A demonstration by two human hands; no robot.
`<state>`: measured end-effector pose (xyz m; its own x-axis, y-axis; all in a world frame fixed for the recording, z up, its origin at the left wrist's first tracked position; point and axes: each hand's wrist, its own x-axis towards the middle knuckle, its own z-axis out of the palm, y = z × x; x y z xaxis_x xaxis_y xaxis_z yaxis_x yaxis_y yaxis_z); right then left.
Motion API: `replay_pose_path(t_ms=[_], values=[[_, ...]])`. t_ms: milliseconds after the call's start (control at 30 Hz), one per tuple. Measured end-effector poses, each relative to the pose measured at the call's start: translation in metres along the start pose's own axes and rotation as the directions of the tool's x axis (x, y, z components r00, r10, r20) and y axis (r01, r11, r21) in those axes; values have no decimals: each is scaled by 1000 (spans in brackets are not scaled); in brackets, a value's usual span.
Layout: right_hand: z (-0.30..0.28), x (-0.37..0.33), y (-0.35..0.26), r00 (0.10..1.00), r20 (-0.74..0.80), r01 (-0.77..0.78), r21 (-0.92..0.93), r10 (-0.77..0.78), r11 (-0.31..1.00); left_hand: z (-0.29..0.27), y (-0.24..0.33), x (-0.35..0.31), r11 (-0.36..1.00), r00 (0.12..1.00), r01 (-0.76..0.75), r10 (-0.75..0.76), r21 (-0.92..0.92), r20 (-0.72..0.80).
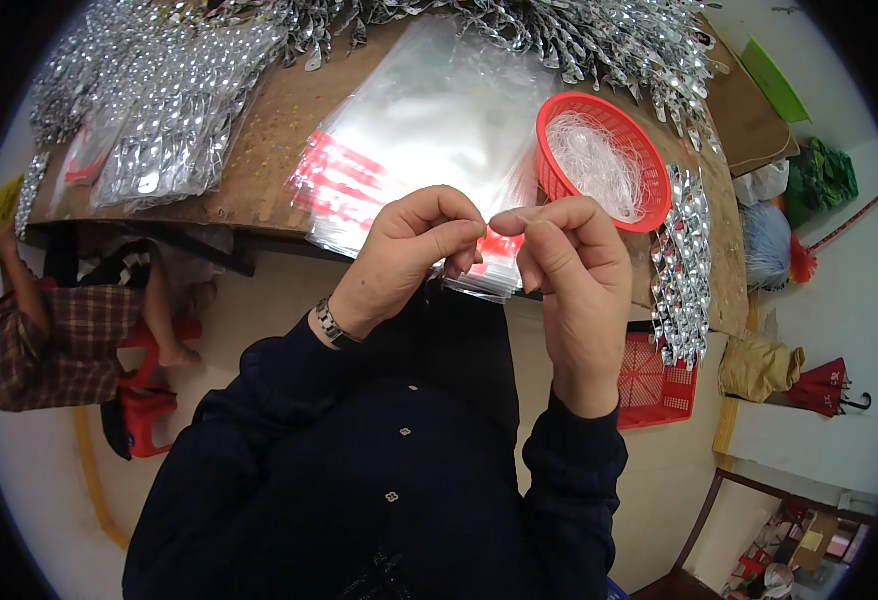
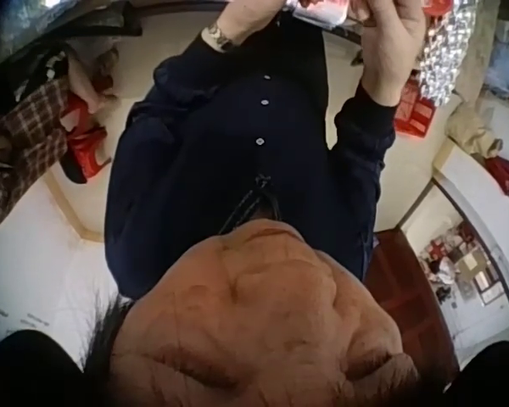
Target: Packaging silver decorative ornaments and spiral icicles into plastic bags.
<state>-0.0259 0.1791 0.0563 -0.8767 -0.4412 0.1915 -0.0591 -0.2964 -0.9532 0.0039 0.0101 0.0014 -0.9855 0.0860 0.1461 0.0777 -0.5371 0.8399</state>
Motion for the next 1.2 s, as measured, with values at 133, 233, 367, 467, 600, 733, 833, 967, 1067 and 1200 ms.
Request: replay_pose_path(t_ms=[133,233,367,467,600,733,833,967,1067,1200], values=[[5,-6,14,996,-69,50,-3,-50,999,2,-8,0,1000,999,2,-4,-30,-44],[5,-10,17,985,-32,148,-353,-170,924,4,-8,-2,1000,999,1,0,13,-36],[1,-8,18,936,178,334,-723,-305,604,0,-13,-4,999,999,-11,13,30,-42],[-2,-7,13,905,286,398,-831,-315,389,-3,-13,-5,999,998,3,1,53,-61],[-2,-8,9,874,403,461,-865,-271,201,-3,-10,-6,994,998,35,-29,104,-64],[-5,-10,8,869,430,473,-868,-246,151,-1,-9,-5,987,996,90,-85,132,-40],[-3,-10,8,846,487,512,-856,-215,75,0,-6,-7,980,993,110,-100,168,-63],[-4,-11,12,829,523,540,-840,-198,45,3,-4,-7,979,990,127,-114,161,-89],[-4,-12,15,824,532,550,-833,-194,53,2,-5,-6,970,989,134,-117,203,-94],[-3,-12,17,822,529,552,-832,-211,60,0,-6,-6,966,986,145,-125,212,-109]])
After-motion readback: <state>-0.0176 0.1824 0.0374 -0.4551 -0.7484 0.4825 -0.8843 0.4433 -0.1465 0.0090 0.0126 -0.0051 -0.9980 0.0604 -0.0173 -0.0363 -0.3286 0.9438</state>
